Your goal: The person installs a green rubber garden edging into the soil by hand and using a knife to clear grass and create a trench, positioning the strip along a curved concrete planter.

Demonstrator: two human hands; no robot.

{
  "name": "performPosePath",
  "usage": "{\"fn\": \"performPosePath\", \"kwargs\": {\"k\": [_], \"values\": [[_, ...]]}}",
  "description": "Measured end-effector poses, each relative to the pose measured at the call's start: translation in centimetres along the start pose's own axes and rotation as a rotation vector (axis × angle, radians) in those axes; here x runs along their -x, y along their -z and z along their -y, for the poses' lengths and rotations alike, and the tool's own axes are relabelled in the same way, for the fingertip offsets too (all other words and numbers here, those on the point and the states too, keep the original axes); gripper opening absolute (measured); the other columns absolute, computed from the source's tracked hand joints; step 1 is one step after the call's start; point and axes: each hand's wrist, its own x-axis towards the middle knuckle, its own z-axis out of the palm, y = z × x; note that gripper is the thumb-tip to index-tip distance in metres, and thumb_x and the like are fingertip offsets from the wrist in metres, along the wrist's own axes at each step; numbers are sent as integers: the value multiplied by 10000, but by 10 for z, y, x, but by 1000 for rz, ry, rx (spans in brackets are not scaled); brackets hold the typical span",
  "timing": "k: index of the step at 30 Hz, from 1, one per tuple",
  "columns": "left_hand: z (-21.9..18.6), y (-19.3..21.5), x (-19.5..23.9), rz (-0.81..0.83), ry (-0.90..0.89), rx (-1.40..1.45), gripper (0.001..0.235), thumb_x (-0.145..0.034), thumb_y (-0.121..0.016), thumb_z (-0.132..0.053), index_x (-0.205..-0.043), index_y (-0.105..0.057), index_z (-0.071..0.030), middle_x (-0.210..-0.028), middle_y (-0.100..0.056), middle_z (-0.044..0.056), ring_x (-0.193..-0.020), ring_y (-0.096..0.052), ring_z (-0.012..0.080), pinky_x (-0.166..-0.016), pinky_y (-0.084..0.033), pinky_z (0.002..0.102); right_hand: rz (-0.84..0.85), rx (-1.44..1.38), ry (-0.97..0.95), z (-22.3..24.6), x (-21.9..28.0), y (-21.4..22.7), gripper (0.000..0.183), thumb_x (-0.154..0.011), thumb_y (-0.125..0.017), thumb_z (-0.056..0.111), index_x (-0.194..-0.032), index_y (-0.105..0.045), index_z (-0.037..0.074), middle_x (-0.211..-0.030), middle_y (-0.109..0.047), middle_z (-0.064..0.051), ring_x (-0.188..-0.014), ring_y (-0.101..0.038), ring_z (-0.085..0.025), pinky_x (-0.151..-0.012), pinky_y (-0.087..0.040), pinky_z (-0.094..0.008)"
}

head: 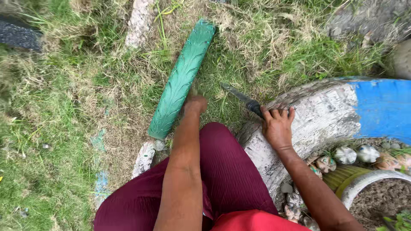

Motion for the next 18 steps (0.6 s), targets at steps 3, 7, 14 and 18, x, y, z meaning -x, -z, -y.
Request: {"fn": "performPosePath", "kwargs": {"k": [3,7,14,18], "values": [[-18,25,47,235,113,3,569,-946,-530,-169,-1487,-602,-9,-1601,-502,234,-1455,-521,380,-1199,-415,471,-77,-3,28,1,0,3,431,-973,-660,246,-1396,-625,178,-1125,-670,-107,-1161,-569,-349,-1207,-219,-685],[-23,79,108,85,-113,-65,538,-936,-557,-189,-1472,-542,-141,-1529,-504,186,-1345,-525,361,-1127,-401,466,-181,-91,47,5,6,7,470,-899,-691,239,-1362,-640,171,-1108,-677,-116,-1151,-578,-379,-1165,-238,-681],[-55,235,198,-267,-142,-47,431,-1002,-581,-267,-1428,-557,-206,-1424,-570,117,-1263,-574,313,-1117,-399,450,-134,-117,23,-2,4,-4,445,-950,-697,254,-1378,-640,150,-1092,-694,-122,-1093,-591,-353,-1169,-240,-695],[-50,283,239,-359,-38,60,450,-1005,-577,-257,-1456,-570,-254,-1407,-611,120,-1262,-617,315,-1137,-431,432,-135,-153,5,-9,0,-10,429,-990,-698,249,-1405,-640,153,-1190,-694,-137,-1211,-569,-368,-1211,-220,-670]]}}
